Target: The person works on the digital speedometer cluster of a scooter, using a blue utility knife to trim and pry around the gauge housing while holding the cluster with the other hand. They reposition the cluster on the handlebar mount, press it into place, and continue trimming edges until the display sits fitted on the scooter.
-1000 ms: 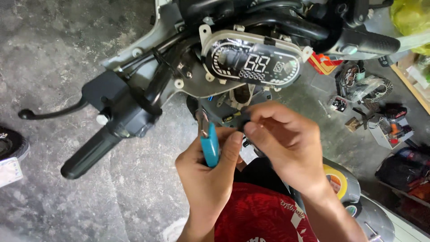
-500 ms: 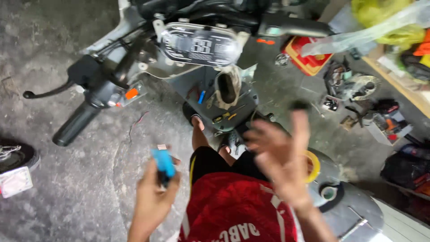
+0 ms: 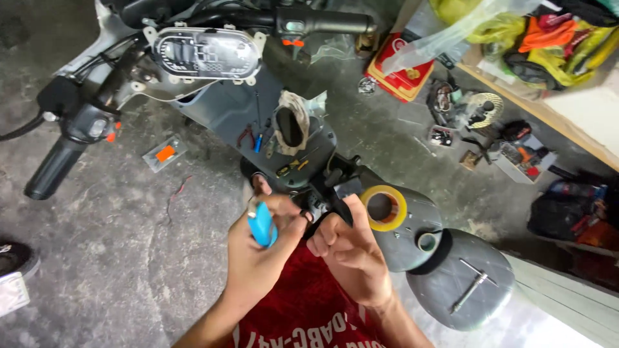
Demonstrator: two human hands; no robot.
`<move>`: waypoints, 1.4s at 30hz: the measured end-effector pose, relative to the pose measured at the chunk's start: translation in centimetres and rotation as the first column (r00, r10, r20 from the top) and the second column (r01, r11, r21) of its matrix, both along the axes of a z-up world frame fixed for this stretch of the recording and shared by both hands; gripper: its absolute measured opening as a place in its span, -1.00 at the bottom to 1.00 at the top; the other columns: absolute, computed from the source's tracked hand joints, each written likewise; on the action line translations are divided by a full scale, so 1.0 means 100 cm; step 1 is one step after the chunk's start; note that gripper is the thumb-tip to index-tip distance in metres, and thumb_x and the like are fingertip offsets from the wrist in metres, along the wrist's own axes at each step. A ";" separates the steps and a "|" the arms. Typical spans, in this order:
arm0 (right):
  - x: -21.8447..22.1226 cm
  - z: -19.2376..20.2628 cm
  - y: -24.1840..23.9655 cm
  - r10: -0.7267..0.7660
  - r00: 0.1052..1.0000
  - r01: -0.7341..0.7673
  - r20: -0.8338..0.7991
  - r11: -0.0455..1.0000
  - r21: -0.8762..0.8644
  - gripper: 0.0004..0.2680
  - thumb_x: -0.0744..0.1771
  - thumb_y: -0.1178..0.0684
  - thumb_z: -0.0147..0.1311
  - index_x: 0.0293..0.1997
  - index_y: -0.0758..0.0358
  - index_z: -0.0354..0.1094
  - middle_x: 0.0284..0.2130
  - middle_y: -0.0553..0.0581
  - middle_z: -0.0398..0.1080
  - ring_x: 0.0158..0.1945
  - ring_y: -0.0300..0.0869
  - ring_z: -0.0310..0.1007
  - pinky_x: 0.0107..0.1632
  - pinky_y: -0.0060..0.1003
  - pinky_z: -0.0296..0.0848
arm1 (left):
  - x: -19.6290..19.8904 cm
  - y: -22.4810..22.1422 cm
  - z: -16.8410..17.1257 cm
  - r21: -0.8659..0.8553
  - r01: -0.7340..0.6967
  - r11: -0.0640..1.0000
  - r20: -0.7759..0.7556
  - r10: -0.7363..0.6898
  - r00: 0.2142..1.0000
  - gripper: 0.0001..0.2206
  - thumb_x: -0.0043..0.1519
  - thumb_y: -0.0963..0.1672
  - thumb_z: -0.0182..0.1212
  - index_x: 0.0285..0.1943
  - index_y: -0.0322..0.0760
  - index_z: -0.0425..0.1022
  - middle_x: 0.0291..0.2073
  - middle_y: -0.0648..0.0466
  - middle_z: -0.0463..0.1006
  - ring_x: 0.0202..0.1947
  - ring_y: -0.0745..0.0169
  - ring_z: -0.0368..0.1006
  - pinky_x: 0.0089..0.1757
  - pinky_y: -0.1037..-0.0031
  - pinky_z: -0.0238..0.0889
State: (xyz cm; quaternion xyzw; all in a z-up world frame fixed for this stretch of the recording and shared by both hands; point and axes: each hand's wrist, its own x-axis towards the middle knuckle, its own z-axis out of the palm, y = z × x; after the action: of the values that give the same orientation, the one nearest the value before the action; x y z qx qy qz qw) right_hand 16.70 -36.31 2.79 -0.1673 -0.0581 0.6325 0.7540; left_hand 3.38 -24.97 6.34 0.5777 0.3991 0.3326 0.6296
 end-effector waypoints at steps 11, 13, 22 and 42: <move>-0.010 0.002 -0.015 -0.062 0.986 0.055 0.157 0.997 0.050 -0.33 0.22 0.34 -0.09 0.52 -0.23 -0.01 -0.14 0.13 0.19 0.00 -0.04 0.18 0.24 -0.08 0.16 | 0.036 0.009 0.048 -0.227 0.149 0.963 0.204 -0.103 0.974 -0.83 0.23 -0.31 0.24 -0.02 -0.47 0.42 -0.33 0.01 0.62 -0.58 0.51 0.46 -0.55 0.64 0.28; -0.015 0.004 -0.008 -0.081 0.984 0.070 0.160 0.995 0.069 -0.33 0.22 0.35 -0.09 0.53 -0.23 -0.01 -0.13 0.13 0.20 0.00 -0.05 0.18 0.24 -0.10 0.15 | 0.034 0.018 0.052 -0.195 0.172 0.966 0.235 -0.124 0.964 -0.83 0.24 -0.31 0.24 -0.02 -0.47 0.42 -0.27 0.00 0.64 -0.57 0.50 0.45 -0.53 0.65 0.27; -0.061 0.016 0.049 -0.285 0.936 0.272 0.205 0.958 0.090 -0.29 0.22 0.37 -0.07 0.59 -0.10 -0.07 -0.05 0.18 0.30 0.05 -0.07 0.22 0.17 -0.14 0.22 | 0.011 0.085 0.068 -0.264 0.374 0.889 0.263 -0.306 0.915 -0.81 0.22 -0.27 0.26 -0.02 -0.44 0.41 -0.55 0.12 0.50 -0.64 0.48 0.43 -0.57 0.60 0.21; -0.171 0.038 0.052 -0.765 0.518 0.833 0.383 0.553 -0.023 -0.36 0.26 0.37 -0.02 0.53 -0.04 -0.09 -0.01 0.20 0.25 0.06 -0.03 0.24 0.18 -0.15 0.24 | 0.022 0.109 0.088 -0.146 0.872 0.467 0.287 -0.824 0.489 -0.77 0.19 -0.28 0.26 -0.01 -0.40 0.36 -0.31 0.09 0.57 -0.50 0.56 0.36 -0.47 0.64 0.23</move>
State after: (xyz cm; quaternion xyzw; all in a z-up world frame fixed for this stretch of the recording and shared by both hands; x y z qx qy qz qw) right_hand -0.37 -31.13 6.54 -0.3544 -0.0341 0.1772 0.9175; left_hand 5.60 -14.10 15.15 0.5751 0.0424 -0.0337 0.8163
